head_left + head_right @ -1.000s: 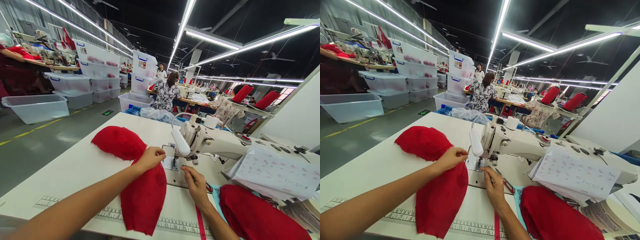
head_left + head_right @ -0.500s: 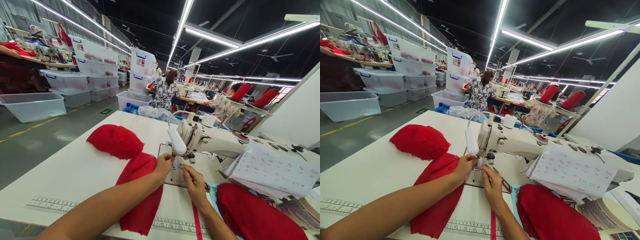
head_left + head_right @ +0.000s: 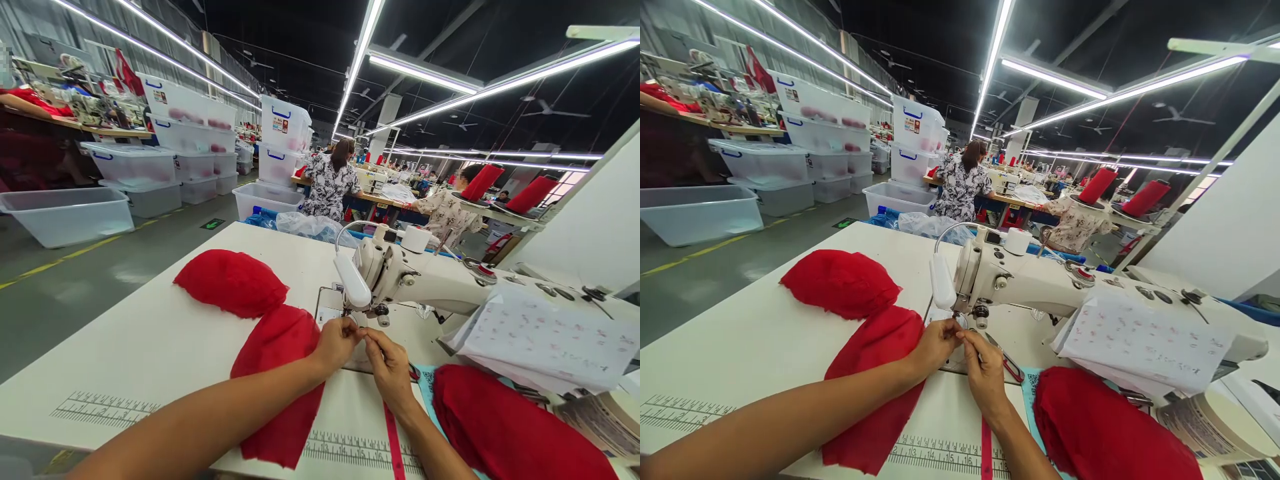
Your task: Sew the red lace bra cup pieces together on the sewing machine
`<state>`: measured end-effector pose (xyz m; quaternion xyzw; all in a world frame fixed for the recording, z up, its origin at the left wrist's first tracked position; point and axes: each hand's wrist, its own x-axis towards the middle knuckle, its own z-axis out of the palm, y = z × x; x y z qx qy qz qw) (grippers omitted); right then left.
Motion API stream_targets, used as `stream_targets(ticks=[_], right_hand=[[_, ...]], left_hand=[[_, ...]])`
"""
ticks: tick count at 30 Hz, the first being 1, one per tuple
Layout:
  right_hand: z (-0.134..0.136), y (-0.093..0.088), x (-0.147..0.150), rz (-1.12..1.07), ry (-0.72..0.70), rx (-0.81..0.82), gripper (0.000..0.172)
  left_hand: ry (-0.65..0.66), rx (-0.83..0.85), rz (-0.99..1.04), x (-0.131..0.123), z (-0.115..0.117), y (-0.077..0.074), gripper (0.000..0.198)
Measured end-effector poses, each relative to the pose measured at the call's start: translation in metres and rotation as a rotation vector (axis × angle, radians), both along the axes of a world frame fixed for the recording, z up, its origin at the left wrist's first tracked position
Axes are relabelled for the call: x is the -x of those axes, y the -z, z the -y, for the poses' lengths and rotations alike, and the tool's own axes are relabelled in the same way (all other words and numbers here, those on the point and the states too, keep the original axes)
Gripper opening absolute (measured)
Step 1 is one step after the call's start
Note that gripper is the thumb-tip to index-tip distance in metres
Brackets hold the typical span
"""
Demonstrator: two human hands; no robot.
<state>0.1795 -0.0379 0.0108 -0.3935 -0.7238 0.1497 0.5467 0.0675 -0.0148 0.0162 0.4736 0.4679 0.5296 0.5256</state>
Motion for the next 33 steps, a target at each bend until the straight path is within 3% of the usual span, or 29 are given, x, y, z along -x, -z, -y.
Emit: stream_targets(ticks=[3, 6, 10, 15, 24, 33], right_hand=[[0.000, 0.000, -0.001, -0.004, -0.008, -0.007, 0.023], [0.000, 0.000, 0.000, 0.009, -0.018, 0.013, 0.023], [0.000, 0.000, -0.001, 0.007, -0.006, 0.013, 0.024], [0.000, 0.000, -0.001, 0.020, -0.008, 0.008, 0.024], [0.001, -0.003, -0.001, 0.010, -0.023, 0.007, 0.025], [0.000, -0.001, -0.002, 0.003, -0.027, -0.004, 0.025]], left_hand=[[0.031, 0.054, 0.018, 0.004, 0.004, 0.000, 0.020], [-0.025, 0.122, 0.054, 0.013, 0.003, -0.002, 0.030], [-0.128, 0.211, 0.154, 0.018, -0.004, -0.006, 0.013], [-0.111, 0.318, 0.309, 0.012, -0.005, -0.007, 0.028], [-0.110, 0.382, 0.494, 0.004, -0.009, -0.005, 0.020], [-0.107, 0.398, 0.544, 0.004, -0.010, -0.004, 0.017]])
